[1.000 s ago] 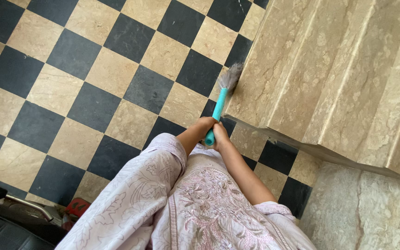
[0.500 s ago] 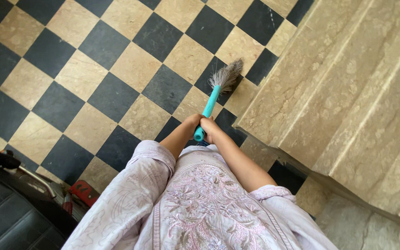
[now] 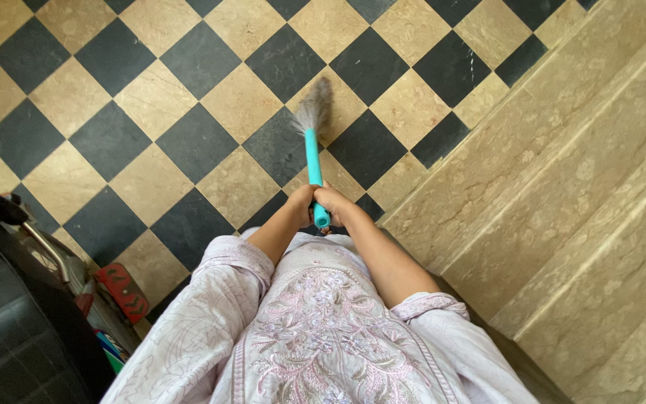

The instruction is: The person sweeps a checkered floor using a long-handled duster, moving around a motorcycle and near a set of stairs.

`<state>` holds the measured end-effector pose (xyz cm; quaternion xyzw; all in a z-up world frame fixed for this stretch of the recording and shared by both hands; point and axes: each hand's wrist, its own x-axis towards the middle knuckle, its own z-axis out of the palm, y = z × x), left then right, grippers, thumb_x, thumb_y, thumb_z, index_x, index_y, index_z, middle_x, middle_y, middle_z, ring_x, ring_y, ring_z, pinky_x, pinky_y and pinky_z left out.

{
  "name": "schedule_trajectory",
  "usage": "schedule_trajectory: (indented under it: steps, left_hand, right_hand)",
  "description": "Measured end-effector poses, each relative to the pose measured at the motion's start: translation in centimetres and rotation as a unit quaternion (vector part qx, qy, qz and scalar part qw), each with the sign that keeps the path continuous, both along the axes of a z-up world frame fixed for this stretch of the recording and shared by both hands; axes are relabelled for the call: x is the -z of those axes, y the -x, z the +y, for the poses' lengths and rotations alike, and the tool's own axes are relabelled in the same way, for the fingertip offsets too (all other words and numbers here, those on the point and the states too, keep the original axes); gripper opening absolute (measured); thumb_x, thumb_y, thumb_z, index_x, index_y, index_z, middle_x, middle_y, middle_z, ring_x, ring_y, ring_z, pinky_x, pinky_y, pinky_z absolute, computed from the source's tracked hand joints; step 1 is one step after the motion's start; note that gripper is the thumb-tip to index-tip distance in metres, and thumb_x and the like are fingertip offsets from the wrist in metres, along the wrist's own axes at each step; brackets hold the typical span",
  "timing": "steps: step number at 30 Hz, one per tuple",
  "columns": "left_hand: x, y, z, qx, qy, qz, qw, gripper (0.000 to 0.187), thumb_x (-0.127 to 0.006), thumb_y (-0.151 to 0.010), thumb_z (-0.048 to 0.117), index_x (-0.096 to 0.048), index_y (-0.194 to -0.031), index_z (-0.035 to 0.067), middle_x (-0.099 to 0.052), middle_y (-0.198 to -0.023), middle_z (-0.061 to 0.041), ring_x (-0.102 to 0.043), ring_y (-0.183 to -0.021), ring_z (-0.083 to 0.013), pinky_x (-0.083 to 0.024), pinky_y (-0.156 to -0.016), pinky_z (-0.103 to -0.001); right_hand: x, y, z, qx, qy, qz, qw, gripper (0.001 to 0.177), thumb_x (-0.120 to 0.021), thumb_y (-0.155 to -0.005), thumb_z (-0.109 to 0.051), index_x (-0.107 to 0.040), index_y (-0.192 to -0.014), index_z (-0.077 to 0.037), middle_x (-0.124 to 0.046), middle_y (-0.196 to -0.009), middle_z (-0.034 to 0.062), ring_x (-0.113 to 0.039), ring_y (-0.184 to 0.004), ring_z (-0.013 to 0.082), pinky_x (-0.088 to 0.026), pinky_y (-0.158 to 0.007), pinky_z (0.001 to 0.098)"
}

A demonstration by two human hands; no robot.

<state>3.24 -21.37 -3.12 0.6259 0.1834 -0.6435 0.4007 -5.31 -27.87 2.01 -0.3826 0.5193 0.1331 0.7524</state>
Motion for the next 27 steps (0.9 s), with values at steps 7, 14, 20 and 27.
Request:
schedule_trajectory:
  steps: [7,14,20,27]
  left_hand:
    - [-2.4,0.1,-1.8,-0.024,0.061,-0.038,0.997,0.025,-0.063,-0.09,0.038,-0.063,-0.091,0.013,-0.057,-0.064,-0.002,-0.051,-0.047,-0.0142,-0.042,-0.042,-0.032]
    - [-1.1,1.0,-4.9,0.163,0.025,0.024,0.986,0.034,-0.065,-0.087,0.042,-0.062,-0.097,0.01,-0.057,-0.074,-0.005,-0.056,-0.059,-0.0194,-0.048,-0.053,-0.041]
    - [2.0,5.8,-10.3,0.277,0.032,0.075,0.957,0.035,-0.062,-0.09,0.039,-0.064,-0.104,0.007,-0.063,-0.088,-0.009,-0.062,-0.072,-0.023,-0.052,-0.064,-0.043]
    - [3.8,10.8,-14.5,0.37,0.024,0.112,0.922,0.038,-0.057,-0.095,0.035,-0.068,-0.114,0.003,-0.073,-0.108,-0.015,-0.072,-0.091,-0.0281,-0.058,-0.08,-0.046]
  right_hand:
    - [1.6,0.2,-0.8,0.122,0.055,-0.13,0.982,0.023,-0.049,-0.09,-0.003,-0.058,-0.111,-0.008,-0.064,-0.08,0.0104,-0.065,-0.058,0.0196,-0.056,-0.047,0.0346]
    - [1.5,2.7,-0.6,0.262,0.138,-0.1,0.95,0.022,-0.052,-0.086,0.001,-0.057,-0.106,-0.006,-0.062,-0.078,0.0118,-0.061,-0.056,0.0213,-0.051,-0.046,0.0367]
    - [3.7,6.8,-2.4,0.363,0.226,-0.036,0.903,0.026,-0.05,-0.085,0.0,-0.056,-0.109,-0.005,-0.065,-0.087,0.0116,-0.064,-0.071,0.0211,-0.054,-0.059,0.0378]
    - [5.6,10.8,-4.5,0.51,0.148,-0.002,0.848,0.022,-0.047,-0.093,-0.006,-0.055,-0.113,-0.002,-0.064,-0.1,0.0127,-0.065,-0.085,0.0223,-0.057,-0.067,0.0365]
